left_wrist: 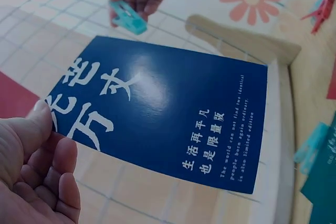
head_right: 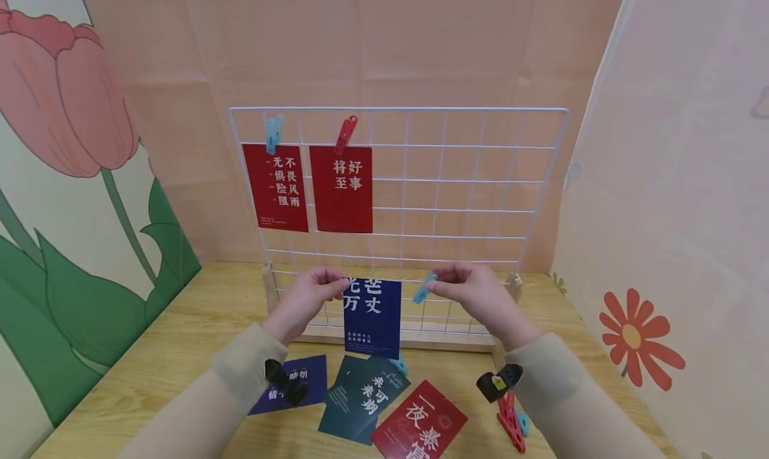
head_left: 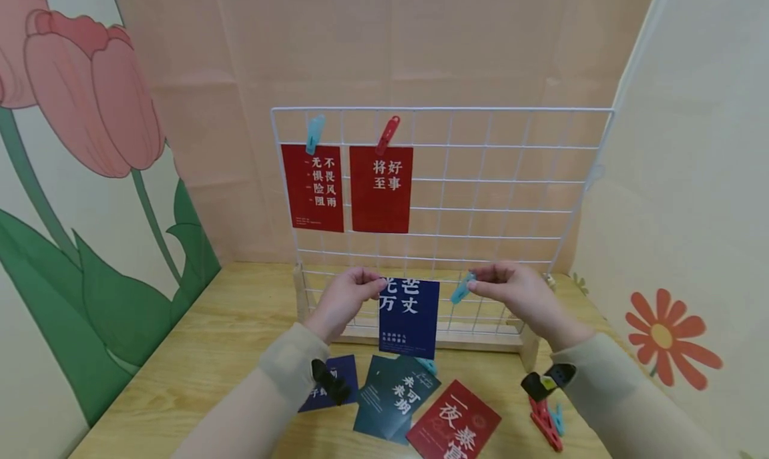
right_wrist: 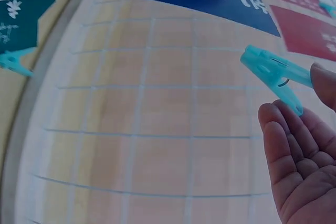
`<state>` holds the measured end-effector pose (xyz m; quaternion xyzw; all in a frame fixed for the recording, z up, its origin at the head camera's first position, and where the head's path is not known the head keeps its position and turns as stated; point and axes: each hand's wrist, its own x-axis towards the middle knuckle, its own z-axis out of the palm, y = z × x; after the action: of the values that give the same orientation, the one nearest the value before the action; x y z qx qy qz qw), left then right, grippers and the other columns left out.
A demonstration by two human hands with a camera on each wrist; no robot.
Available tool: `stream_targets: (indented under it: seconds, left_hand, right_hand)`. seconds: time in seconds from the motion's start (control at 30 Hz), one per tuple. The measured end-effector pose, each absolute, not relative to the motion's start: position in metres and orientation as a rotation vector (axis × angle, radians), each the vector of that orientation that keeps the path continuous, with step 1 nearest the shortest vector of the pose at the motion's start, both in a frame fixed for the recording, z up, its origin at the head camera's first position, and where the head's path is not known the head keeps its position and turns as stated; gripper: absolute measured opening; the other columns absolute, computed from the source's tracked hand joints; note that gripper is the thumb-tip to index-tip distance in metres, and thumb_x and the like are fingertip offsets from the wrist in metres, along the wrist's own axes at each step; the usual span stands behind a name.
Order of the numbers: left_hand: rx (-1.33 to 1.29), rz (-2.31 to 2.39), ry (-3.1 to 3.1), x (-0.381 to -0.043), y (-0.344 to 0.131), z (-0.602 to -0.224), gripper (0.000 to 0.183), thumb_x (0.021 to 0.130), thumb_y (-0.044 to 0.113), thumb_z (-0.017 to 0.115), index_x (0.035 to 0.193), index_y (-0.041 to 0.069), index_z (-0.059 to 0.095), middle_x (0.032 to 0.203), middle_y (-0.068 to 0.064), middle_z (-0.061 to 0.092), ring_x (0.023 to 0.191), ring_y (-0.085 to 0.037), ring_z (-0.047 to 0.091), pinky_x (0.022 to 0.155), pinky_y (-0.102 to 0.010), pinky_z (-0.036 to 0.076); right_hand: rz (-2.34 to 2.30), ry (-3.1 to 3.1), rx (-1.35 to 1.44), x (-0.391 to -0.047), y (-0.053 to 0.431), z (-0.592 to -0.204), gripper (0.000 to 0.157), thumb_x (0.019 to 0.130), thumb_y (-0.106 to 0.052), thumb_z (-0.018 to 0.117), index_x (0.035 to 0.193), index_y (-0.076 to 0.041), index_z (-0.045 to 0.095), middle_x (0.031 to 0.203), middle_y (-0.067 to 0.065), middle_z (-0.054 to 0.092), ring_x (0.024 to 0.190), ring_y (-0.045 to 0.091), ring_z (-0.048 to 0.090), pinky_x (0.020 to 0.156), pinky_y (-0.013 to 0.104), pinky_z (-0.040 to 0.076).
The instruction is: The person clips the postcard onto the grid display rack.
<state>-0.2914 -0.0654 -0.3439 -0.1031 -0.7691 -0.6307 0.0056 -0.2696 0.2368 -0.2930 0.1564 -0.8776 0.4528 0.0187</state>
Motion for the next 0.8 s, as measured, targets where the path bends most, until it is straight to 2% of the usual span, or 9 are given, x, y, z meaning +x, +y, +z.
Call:
stream_targets:
  seconds: [0.23,0.37,0.53,0.7,0.8]
  left_hand:
    - [-0.426,-1.922,-2.358,-0.295,-0.055,-0.317,0.019,0.092,0.030,0.066,0.099,0.012,0.066,0.096,-0.003,0.066,0.093,-0.022,0.060,0.088,-0.040,0.047]
    - [-0.481,-1.915,-2.324,-0.296,-0.050,-0.301,0.016,0.093,0.027,0.065,0.099,0.013,0.066,0.097,-0.004,0.066,0.093,-0.022,0.060,0.089,-0.041,0.048]
    - [-0.487,-1.899,-2.293,-0.295,-0.043,-0.279,0.013,0.093,0.025,0.065,0.098,0.013,0.066,0.095,-0.005,0.066,0.091,-0.023,0.060,0.085,-0.038,0.049]
    - [-0.479,-1.914,-2.269,-0.294,-0.038,-0.260,0.012,0.093,0.023,0.065,0.097,0.012,0.066,0.094,-0.005,0.066,0.091,-0.024,0.060,0.089,-0.044,0.048]
    - [-0.474,-1.877,-2.274,-0.295,-0.035,-0.249,0.012,0.093,0.024,0.066,0.096,0.013,0.066,0.093,-0.004,0.066,0.090,-0.022,0.061,0.087,-0.042,0.049]
  right_hand:
    - [1.359,-2.697,0.508,-0.264,0.240,-0.259,0.048,0.090,-0.043,0.065,0.119,-0.005,0.062,0.109,0.010,0.065,0.102,0.026,0.058,0.090,0.042,0.043]
    - [1.323,-2.667,0.532,-0.262,0.243,-0.240,0.047,0.092,-0.043,0.063,0.119,-0.004,0.061,0.108,0.010,0.065,0.103,0.023,0.058,0.089,0.038,0.044]
    - [1.280,-2.606,0.558,-0.262,0.246,-0.221,0.046,0.092,-0.040,0.064,0.120,-0.003,0.061,0.105,0.004,0.067,0.100,0.014,0.059,0.087,0.030,0.044]
    - [1.255,-2.554,0.537,-0.262,0.244,-0.203,0.047,0.092,-0.039,0.064,0.122,-0.003,0.061,0.104,-0.001,0.067,0.099,0.011,0.060,0.088,0.029,0.043]
    - [1.282,-2.508,0.532,-0.261,0.240,-0.191,0.045,0.092,-0.037,0.065,0.121,-0.002,0.062,0.101,-0.004,0.068,0.098,0.010,0.061,0.086,0.024,0.045]
